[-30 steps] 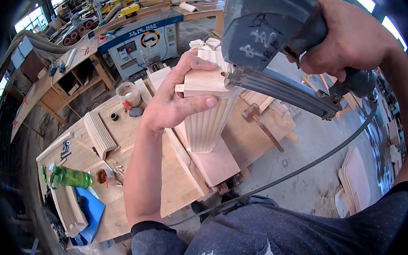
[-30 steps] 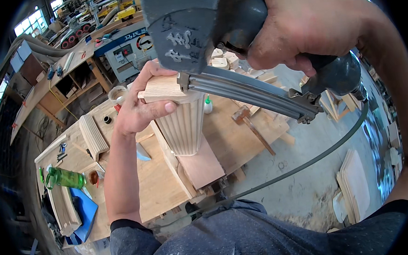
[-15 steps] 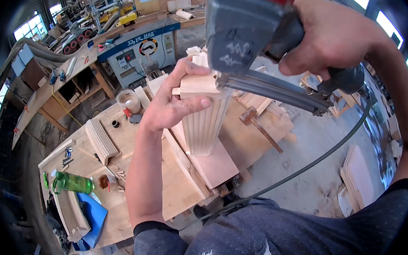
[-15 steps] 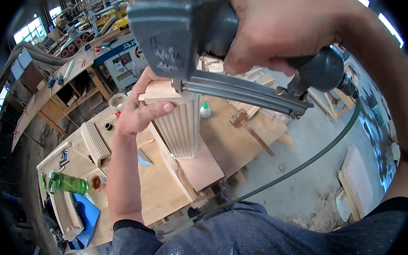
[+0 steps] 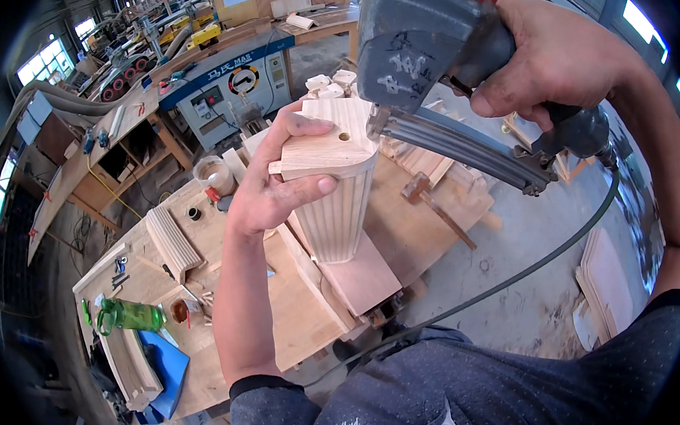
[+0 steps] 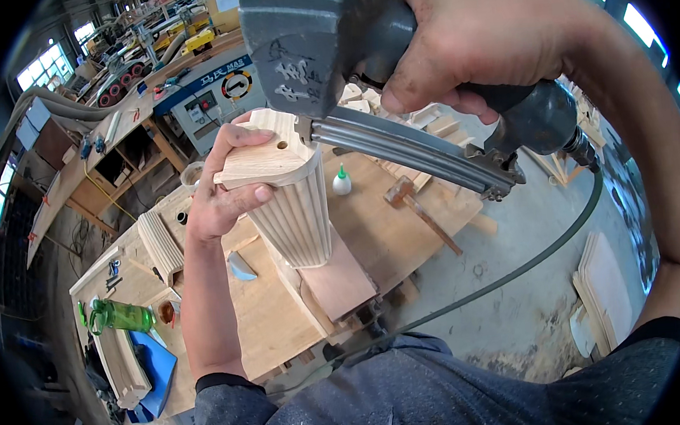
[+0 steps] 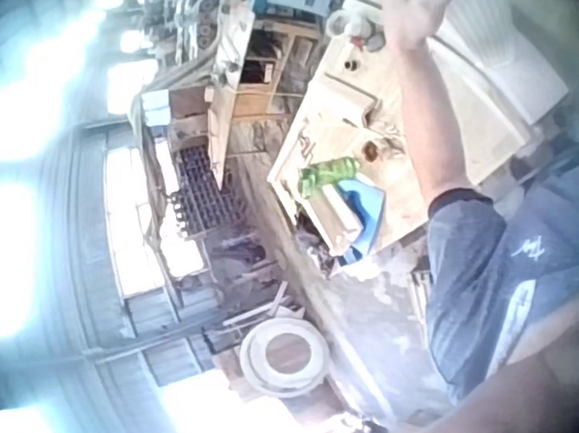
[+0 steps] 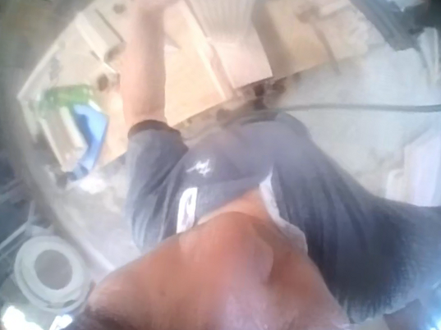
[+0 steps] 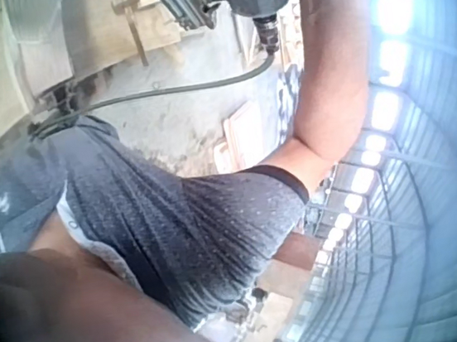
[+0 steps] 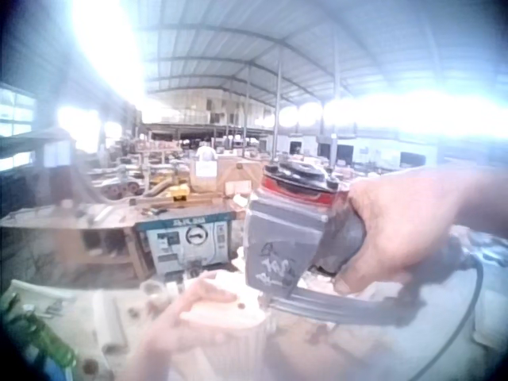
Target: The person assembles a decorative wooden column by applying glue to pre-cut wooden pieces and inserting them into a central fluted shaft. They use a pneumatic nail gun to secure the components and a hammer to adjust the fit. The person also applies a finish to a separate wooden strip using a brush.
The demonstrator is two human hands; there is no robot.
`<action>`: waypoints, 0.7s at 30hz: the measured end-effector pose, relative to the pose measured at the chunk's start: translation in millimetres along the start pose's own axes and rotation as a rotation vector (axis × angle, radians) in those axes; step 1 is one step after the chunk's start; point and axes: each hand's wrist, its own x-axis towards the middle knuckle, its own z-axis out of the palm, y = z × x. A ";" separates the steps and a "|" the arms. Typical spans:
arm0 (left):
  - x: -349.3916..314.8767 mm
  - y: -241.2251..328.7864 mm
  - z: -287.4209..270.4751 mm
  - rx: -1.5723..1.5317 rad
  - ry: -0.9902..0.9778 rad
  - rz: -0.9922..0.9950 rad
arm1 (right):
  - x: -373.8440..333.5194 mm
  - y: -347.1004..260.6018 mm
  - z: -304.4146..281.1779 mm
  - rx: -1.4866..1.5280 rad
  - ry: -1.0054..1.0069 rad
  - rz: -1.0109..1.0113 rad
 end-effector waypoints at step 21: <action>6.7 3.7 8.7 -0.133 0.018 -0.019 | -8.6 -44.7 -19.1 -0.293 -0.149 0.351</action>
